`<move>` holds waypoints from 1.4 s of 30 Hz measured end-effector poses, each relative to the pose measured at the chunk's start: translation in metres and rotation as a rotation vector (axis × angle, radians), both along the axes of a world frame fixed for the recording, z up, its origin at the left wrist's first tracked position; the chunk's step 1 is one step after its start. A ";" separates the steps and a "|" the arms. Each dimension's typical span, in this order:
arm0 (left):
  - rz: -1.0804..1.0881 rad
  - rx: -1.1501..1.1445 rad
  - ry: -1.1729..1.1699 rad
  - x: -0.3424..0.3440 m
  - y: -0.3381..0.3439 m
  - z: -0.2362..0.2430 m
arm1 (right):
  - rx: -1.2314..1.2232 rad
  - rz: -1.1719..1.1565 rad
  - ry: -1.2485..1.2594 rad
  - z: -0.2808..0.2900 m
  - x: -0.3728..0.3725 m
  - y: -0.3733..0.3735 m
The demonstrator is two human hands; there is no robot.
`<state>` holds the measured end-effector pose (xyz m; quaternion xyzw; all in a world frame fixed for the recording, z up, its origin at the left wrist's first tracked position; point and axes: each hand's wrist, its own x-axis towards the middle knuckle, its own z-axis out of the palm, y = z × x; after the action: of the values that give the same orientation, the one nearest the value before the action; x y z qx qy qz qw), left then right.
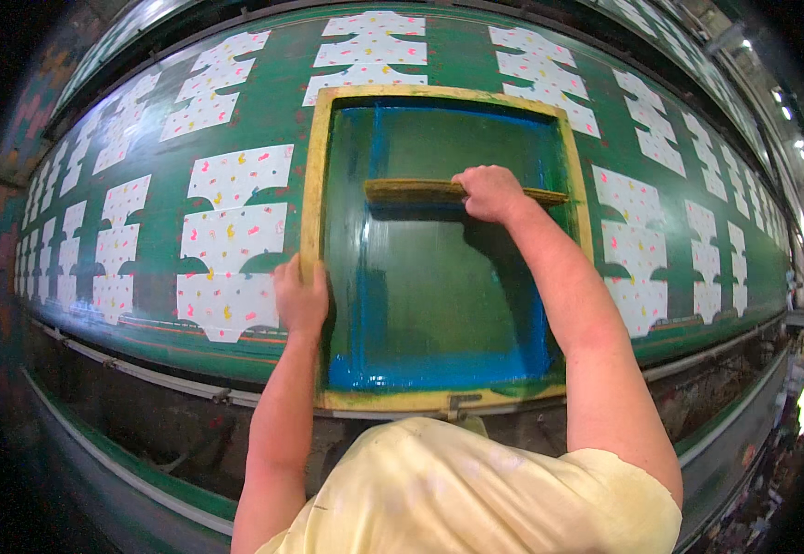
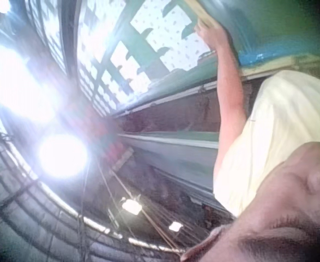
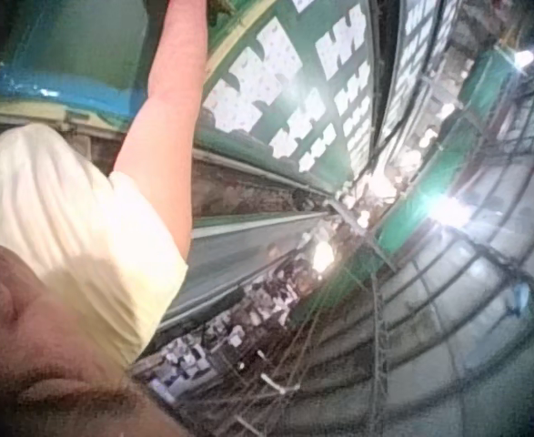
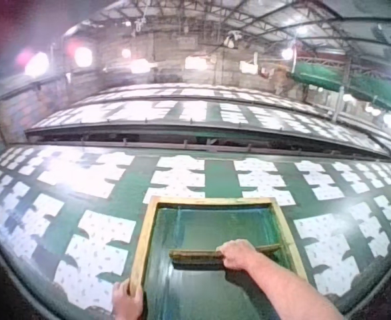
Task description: The person repeatedly positions a screen printing frame over patterned fabric on a conveyor and uses a squeegee to pull green ink across the screen. The person then moves the frame to a workbench, pours additional ink onto the squeegee, and returns to the conveyor to continue printing.
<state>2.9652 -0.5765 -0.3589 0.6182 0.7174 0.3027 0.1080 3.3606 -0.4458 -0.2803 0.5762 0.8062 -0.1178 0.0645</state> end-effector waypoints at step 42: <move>0.208 -0.328 0.386 0.025 -0.030 0.016 | 0.537 -0.631 0.412 -0.040 0.137 -0.386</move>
<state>2.9903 -0.6068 -0.3428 0.5617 0.8237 0.0686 0.0362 3.4974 -0.8317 -0.3203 0.7544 0.5892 -0.0307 -0.2876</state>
